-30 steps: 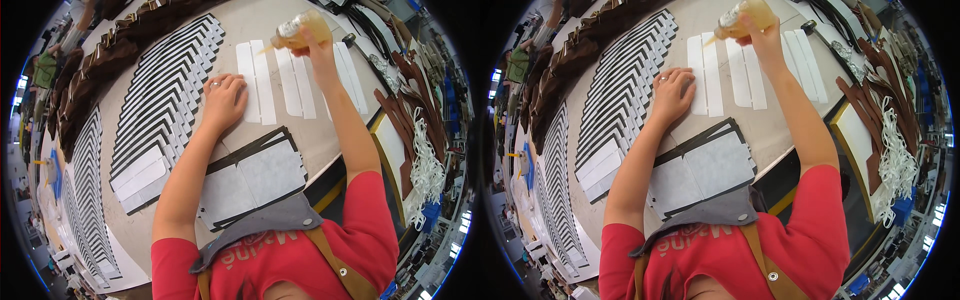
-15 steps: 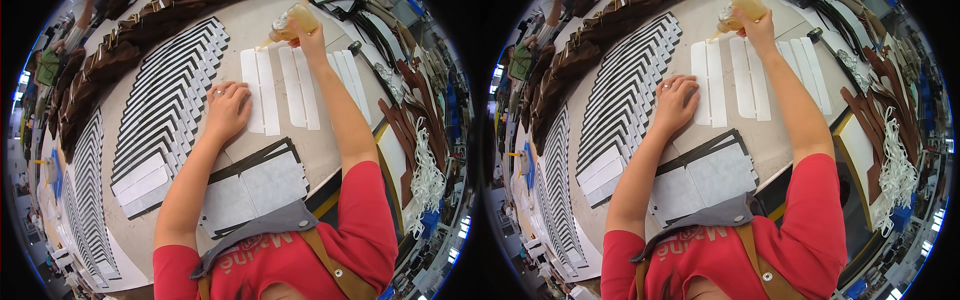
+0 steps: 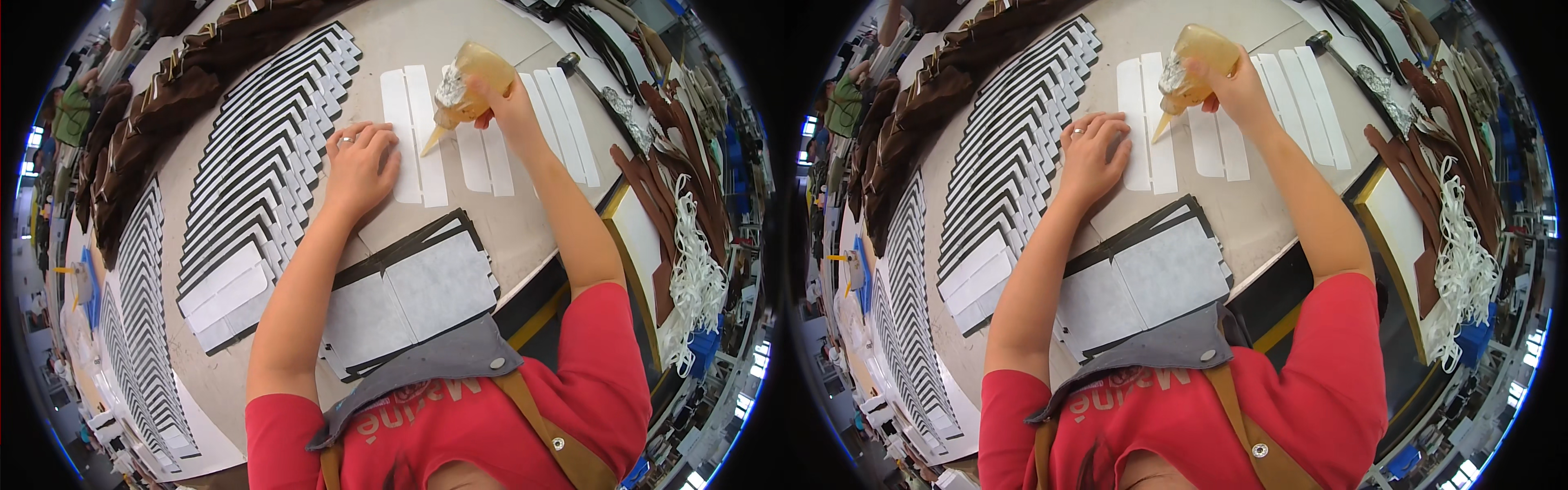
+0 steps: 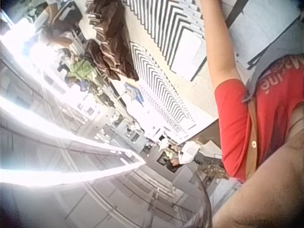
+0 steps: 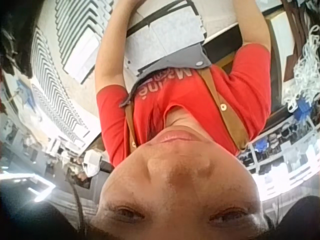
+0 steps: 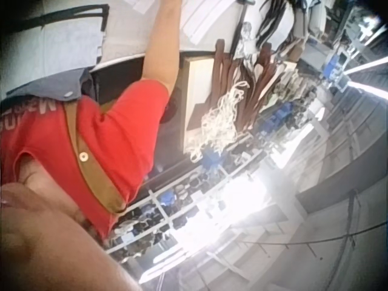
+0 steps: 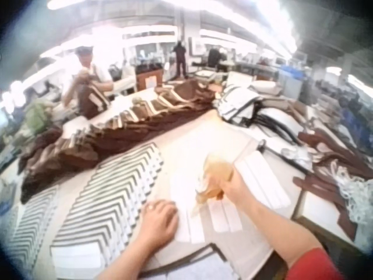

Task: The person assembles small rectangular components by placing white inserts into dark frames. They apply glue to the white inserts using a squeeze bottle and then press them into the frames, stacking the finished units on the table.

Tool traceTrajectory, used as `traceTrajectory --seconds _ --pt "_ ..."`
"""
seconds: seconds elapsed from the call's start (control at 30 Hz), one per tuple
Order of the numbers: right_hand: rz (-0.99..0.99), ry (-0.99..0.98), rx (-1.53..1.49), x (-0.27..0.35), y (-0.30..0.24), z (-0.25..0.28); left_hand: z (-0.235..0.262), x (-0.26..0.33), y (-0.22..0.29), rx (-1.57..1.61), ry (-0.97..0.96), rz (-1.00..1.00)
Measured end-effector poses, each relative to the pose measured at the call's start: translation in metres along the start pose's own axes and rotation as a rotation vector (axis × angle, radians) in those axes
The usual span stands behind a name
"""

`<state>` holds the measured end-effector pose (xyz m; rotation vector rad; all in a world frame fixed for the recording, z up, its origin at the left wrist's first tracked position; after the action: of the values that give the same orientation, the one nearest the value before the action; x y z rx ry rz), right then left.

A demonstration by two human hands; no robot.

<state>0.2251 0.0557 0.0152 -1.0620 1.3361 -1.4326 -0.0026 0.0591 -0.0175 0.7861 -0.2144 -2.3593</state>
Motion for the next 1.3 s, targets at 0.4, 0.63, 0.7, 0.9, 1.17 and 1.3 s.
traceTrajectory --seconds 0.4,0.63,0.7,0.9,1.17,1.3 --pt "0.495 -0.222 0.285 0.081 -0.031 -0.009 -0.001 0.001 -0.001 -0.004 0.012 -0.009" --pt "0.534 -0.169 0.297 0.084 -0.039 0.013 0.000 0.001 0.001 -0.001 0.015 -0.004" --pt "0.479 -0.079 0.165 0.071 -0.038 0.017 0.001 0.000 0.001 0.001 0.005 0.001" --pt "0.262 0.088 -0.091 0.001 -0.024 0.003 0.003 -0.001 0.002 0.001 -0.034 0.031" --pt "0.103 0.106 -0.063 -0.025 -0.007 0.005 0.002 -0.002 0.002 0.008 -0.032 0.029" --pt "-0.032 -0.027 -0.095 -0.015 -0.004 0.008 0.003 -0.001 0.002 -0.002 -0.030 0.033"
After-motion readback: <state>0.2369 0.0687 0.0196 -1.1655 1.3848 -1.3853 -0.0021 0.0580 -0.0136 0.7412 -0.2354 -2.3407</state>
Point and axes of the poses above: each hand's wrist, its own x-axis away from the middle knuckle, its own z-axis out of the back of the hand, y = z × x, the point moved 4 cm from there along -x, towards the middle knuckle, and after that the axes turned 7 degrees about -z, right-handed, at the moved point
